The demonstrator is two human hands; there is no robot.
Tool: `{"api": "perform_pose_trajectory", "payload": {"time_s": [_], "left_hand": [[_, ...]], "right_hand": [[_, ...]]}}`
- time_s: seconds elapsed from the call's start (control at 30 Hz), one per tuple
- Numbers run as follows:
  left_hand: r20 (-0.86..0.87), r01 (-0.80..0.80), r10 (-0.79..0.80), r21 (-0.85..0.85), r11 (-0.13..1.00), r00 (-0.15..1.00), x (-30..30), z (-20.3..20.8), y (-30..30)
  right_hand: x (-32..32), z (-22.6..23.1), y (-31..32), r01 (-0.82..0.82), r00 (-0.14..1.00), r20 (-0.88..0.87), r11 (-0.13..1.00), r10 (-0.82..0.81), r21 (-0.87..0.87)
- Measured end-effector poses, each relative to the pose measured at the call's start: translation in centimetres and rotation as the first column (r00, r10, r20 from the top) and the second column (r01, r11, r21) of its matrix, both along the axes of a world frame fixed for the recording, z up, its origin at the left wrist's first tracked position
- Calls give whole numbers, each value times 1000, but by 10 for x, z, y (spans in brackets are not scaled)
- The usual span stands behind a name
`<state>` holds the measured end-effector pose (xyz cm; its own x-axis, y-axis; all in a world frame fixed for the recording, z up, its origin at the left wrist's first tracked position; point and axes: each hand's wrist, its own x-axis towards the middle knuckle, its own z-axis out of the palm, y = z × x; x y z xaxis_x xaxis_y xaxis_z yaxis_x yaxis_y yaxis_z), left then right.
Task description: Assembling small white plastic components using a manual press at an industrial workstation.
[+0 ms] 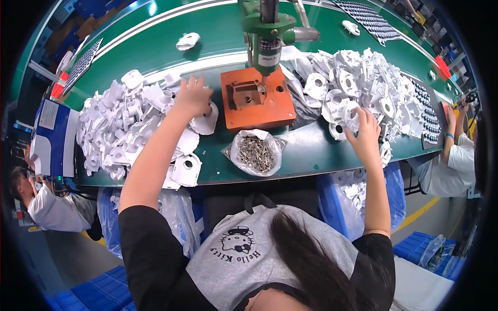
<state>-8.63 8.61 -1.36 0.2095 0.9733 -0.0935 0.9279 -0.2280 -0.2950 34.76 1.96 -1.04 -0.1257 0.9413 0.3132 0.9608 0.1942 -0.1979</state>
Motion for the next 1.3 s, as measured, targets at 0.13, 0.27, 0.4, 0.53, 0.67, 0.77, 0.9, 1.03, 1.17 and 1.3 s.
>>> {"api": "perform_pose_trajectory", "payload": {"time_s": [0.13, 0.27, 0.4, 0.53, 0.67, 0.77, 0.9, 1.03, 1.17, 1.3], "left_hand": [[141, 83, -85, 20, 996, 986, -7, 6, 5], [656, 101, -72, -7, 995, 752, -22, 30, 2], [876, -206, 153, -63, 977, 457, 2, 60, -33], [984, -176, 68, -38, 984, 166, 54, 71, -64], [896, 300, 366, -287, 910, -252, 88, 82, -89], [866, 263, 404, -333, 905, -295, 94, 77, -98], [817, 202, 439, -390, 898, -374, 99, 58, -101], [838, 148, 419, -393, 908, -350, 101, 42, -98], [774, 166, 474, -449, 878, -419, 99, 36, -100], [845, 131, 405, -384, 914, -349, 99, 38, -109]], "right_hand": [[14, -12, 8, -22, 999, -45, 998, 25, 66], [16, -6, 14, -86, 987, -126, 991, 99, 106], [-14, 22, -6, -57, 922, -359, 969, 143, 240], [-91, 42, -27, -394, 768, -375, 845, 519, 362], [-145, 52, -26, -560, 660, -269, 698, 701, 446], [-146, 55, -27, -595, 656, -252, 693, 711, 407], [-144, 47, -30, -606, 678, -264, 724, 687, 328], [-145, 30, -32, -598, 702, -240, 738, 671, 312], [-149, 15, -28, -624, 670, -267, 721, 692, 302], [-152, -13, -25, -663, 551, -523, 722, 651, 200]]}}
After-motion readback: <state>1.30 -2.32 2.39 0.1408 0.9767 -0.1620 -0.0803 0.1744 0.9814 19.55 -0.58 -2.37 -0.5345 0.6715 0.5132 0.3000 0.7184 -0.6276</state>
